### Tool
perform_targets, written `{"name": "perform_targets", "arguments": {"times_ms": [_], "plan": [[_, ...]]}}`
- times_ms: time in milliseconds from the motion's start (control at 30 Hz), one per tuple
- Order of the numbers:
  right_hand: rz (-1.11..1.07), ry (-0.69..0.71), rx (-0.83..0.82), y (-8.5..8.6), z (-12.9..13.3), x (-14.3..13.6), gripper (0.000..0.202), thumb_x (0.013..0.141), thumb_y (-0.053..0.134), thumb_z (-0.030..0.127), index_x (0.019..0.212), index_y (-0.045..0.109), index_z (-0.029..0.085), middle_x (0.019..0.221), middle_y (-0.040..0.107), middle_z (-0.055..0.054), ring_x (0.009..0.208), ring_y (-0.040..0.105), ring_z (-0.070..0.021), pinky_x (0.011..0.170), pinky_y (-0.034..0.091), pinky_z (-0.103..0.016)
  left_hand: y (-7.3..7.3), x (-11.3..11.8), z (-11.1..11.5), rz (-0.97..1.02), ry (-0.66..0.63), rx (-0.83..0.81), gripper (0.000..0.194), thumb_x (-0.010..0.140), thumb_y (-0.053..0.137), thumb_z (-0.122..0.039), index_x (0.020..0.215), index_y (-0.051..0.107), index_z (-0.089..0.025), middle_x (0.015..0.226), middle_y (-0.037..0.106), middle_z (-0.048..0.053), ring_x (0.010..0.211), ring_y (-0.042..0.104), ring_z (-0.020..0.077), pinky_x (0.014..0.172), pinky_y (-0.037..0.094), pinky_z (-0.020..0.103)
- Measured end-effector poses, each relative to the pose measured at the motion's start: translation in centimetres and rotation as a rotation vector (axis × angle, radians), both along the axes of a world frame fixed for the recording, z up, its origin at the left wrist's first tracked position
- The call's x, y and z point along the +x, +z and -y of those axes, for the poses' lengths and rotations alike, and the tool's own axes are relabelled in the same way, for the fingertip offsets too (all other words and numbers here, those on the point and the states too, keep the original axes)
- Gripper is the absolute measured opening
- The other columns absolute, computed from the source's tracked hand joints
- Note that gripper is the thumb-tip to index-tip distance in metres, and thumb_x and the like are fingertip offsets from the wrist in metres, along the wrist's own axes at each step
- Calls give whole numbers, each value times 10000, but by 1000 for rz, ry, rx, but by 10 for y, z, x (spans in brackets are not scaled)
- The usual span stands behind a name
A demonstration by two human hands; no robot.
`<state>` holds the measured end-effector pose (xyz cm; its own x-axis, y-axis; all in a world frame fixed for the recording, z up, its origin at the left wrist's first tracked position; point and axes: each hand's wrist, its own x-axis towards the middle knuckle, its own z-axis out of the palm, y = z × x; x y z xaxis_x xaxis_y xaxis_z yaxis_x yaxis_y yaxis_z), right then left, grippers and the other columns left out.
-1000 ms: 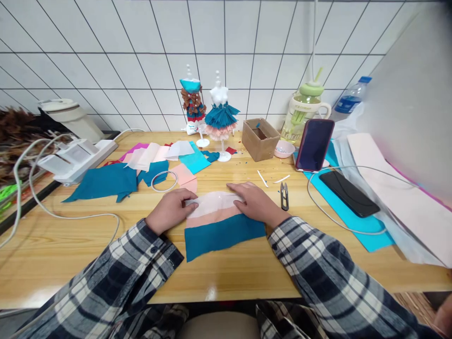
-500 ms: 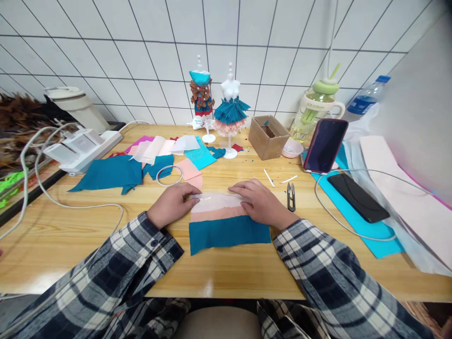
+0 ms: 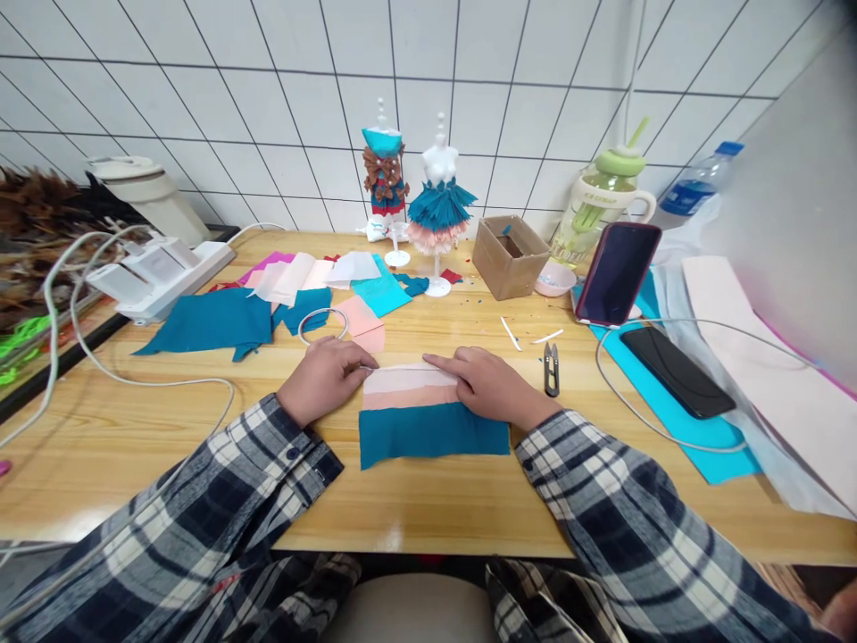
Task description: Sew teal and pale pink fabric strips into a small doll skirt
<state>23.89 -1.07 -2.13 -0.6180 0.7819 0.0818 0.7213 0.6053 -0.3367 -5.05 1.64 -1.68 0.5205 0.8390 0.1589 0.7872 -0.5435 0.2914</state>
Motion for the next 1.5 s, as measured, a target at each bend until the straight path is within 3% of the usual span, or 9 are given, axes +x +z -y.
{"name": "perform_targets", "arguments": {"times_ms": [133, 267, 733, 933, 1167, 1333, 1433, 1500], "plan": [[17, -4, -8, 0, -1, -2, 627, 836, 450, 98, 1425, 429, 309, 904, 519, -46, 831, 474, -181, 759, 361, -299, 0, 0, 3, -36, 9, 18, 216, 841, 497, -251, 868, 711, -250, 956, 735, 18, 980, 640, 225, 1072, 261, 476], [31, -8, -9, -2, -2, -2, 591, 841, 459, 107, 1393, 477, 318, 900, 519, -46, 832, 473, -181, 758, 354, -299, 2, 3, 7, -67, 12, 32, 236, 841, 484, -235, 873, 716, -257, 960, 737, 25, 996, 632, 240, 1093, 189, 524], [-4, 5, -14, -3, -3, -1, 533, 834, 471, 109, 1322, 565, 301, 902, 534, -51, 842, 491, -182, 772, 361, -301, 7, 9, 13, -123, 30, 125, 254, 827, 474, -213, 854, 724, -250, 944, 736, 42, 984, 622, 267, 1093, 157, 553], [-134, -25, -30, -4, -3, 1, 618, 804, 449, 70, 1410, 437, 194, 990, 599, -72, 891, 508, -189, 821, 391, -317, 8, 10, 14, -112, 47, 114, 254, 813, 480, -208, 849, 728, -250, 942, 739, 42, 984, 620, 268, 1092, 153, 556], [-31, -13, -22, -7, -4, 3, 521, 840, 455, 112, 1345, 540, 212, 925, 552, -71, 849, 492, -188, 783, 379, -307, 6, 8, 12, -155, 44, 118, 251, 829, 464, -218, 863, 711, -249, 957, 734, 35, 995, 617, 273, 1085, 163, 558], [47, -2, 7, -5, -4, 0, 525, 857, 437, 126, 1369, 517, 210, 911, 532, -76, 842, 476, -194, 775, 369, -311, 9, 9, 14, -175, 36, 134, 266, 818, 448, -207, 846, 711, -238, 942, 723, 40, 995, 610, 275, 1087, 158, 571], [98, 8, 43, -3, -3, -1, 518, 868, 427, 137, 1374, 510, 213, 914, 534, -83, 843, 477, -204, 767, 368, -319, 17, 15, 23, -154, 35, 183, 384, 773, 470, -216, 1099, 671, -227, 1108, 682, 73, 1101, 562, 302, 1114, 111, 582], [118, 15, 53, -2, -2, -2, 522, 870, 423, 136, 1379, 502, 215, 919, 541, -86, 846, 481, -208, 771, 369, -323, 21, 25, 30, -119, -8, 216, 606, 772, 480, -254, 1374, 474, -191, 1343, 555, 107, 1261, 455, 319, 1140, 95, 560]]}}
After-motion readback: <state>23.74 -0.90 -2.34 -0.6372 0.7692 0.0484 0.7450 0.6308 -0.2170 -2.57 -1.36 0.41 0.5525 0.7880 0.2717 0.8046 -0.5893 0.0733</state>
